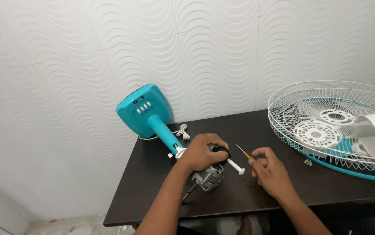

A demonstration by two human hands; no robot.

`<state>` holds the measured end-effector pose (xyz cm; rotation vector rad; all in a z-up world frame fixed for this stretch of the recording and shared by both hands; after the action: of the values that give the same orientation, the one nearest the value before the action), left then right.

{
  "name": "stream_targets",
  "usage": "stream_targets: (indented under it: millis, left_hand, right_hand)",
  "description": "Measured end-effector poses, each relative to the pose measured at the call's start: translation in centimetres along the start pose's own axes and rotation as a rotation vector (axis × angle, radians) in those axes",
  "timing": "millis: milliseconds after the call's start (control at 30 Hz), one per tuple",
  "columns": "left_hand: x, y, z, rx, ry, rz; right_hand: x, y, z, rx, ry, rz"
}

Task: The person disassembles a teal and white pedestal fan on a dark table. They remove the front grille, then use a screwdriver to detach the motor housing and separate the motor from the fan stand.

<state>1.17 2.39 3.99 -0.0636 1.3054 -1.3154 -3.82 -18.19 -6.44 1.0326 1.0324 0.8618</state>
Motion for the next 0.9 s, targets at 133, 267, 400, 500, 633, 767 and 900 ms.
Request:
stream_targets:
  millis: [133, 267, 400, 500, 633, 767, 900]
  left_hand:
    - [-2.3, -0.3, -1.1, 0.09, -0.116, -0.128]
    - [-4.6, -0.1, -3.6, 0.203, -0.22, -0.214]
    - [-6.8, 0.9, -6.7, 0.375, -0.383, -0.54]
    - [-7.6, 1.5, -8.8, 0.394, -0.429, -0.673]
    - [-8.2, 2.0, -11.6, 0.323, -0.45, -0.847]
    - [-8.5, 2.6, -14.1, 0.345, -0.521, -0.85]
    - [-7.9, 5.0, -15.7, 0.161, -0.601, -0.672]
  right_hand:
    - [0.6, 0.9, -0.6, -0.003, 0.15, 0.042]
    - [1.2, 1.5, -0.7, -0.072, 0.218, -0.129]
    - [1.2, 1.1, -0.6, -0.025, 0.204, -0.184]
    - [1.1, 1.0, -0.4, -0.083, 0.204, -0.198]
    - [1.4, 0.9, -0.7, -0.008, 0.23, -0.274]
    - [1.5, 1.9, -0.9, -0.011, 0.215, -0.376]
    - [1.8, 2.3, -1.6, 0.003, 0.165, -0.512]
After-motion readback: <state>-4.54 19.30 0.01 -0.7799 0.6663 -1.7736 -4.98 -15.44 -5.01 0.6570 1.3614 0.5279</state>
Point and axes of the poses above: each hand's wrist, its own z-axis towards the middle knuckle, its own x-axis out of the palm, y = z × x, the point moved 5 cm from there along z, towards the middle knuckle, and after that the axes turned 1 degree about -x, right-handed, at the moved point
